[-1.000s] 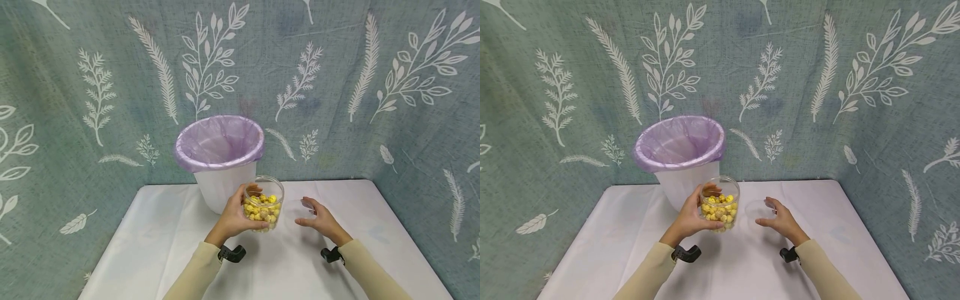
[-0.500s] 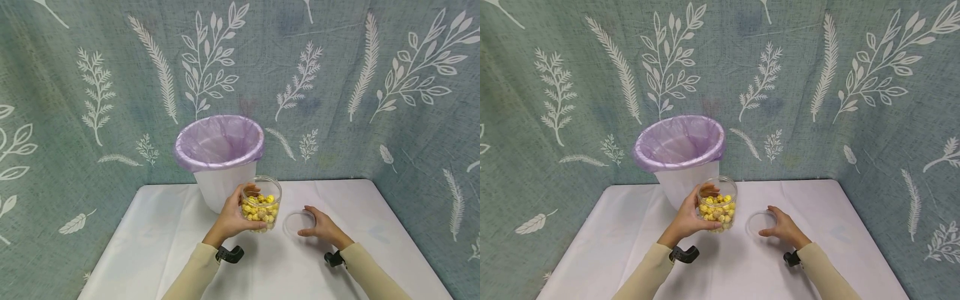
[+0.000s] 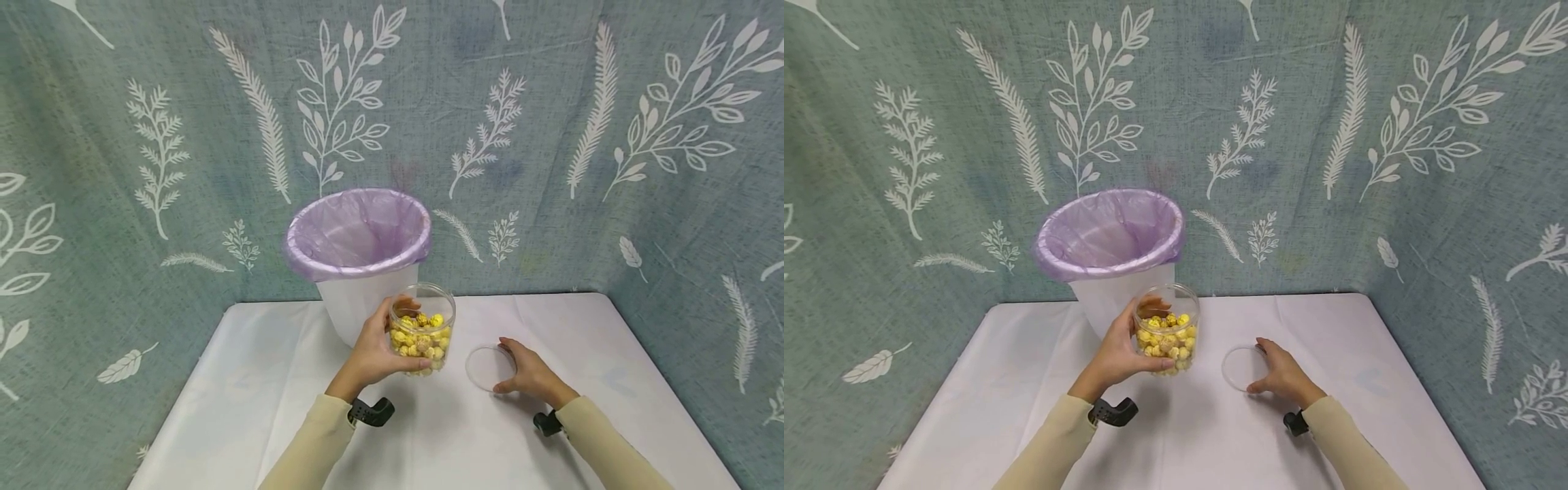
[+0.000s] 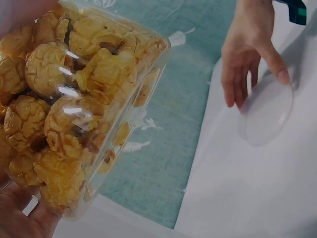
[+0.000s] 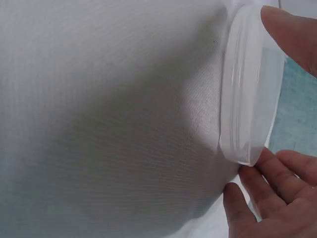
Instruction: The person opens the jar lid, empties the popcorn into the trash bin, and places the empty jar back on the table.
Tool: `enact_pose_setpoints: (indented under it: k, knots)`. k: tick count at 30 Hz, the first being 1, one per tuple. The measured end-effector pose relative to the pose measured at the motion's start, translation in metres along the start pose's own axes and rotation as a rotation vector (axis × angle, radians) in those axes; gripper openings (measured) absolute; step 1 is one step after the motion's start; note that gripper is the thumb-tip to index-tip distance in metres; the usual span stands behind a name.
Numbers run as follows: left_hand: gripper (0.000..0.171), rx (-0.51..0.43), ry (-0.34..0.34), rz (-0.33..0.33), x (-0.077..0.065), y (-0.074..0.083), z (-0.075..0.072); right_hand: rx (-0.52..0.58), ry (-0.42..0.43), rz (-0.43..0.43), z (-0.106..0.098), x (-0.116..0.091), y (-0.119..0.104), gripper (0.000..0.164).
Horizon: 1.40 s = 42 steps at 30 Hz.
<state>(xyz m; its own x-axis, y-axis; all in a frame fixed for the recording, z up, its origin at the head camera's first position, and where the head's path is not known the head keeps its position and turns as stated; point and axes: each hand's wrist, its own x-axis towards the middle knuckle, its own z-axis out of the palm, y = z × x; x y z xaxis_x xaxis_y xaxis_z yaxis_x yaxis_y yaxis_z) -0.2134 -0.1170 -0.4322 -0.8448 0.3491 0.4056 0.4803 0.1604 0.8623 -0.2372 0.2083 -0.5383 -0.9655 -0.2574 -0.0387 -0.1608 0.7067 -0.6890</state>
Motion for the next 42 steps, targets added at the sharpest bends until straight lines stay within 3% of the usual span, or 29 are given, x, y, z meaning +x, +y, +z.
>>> enact_pose_setpoints:
  k: [6,11,19,25,29,33,42]
  knots:
    - [0.095,0.017,-0.003,-0.001,0.000,0.007,-0.005,0.009,0.024,-0.013,-0.010,0.002,-0.010,0.098]
    - [0.095,0.029,-0.004,0.009,0.001,0.014,-0.009,0.095,0.081,-0.047,-0.031,0.015,-0.036,0.090]
    - [0.095,0.019,0.002,0.017,-0.002,0.022,-0.019,0.308,0.077,-0.192,-0.076,0.052,-0.120,0.074]
    - [0.095,0.025,0.010,0.020,-0.005,0.030,-0.025,0.346,0.093,-0.301,-0.094,0.074,-0.184,0.069]
    - [0.094,0.019,0.005,0.036,-0.008,0.050,-0.028,0.324,0.122,-0.311,-0.094,0.086,-0.212,0.070]
    - [0.091,0.004,0.009,0.046,-0.014,0.067,-0.034,0.315,0.139,-0.332,-0.088,0.096,-0.228,0.069]
    - [0.094,0.028,0.022,0.051,-0.020,0.050,-0.054,0.337,0.175,-0.405,-0.077,0.109,-0.230,0.069]
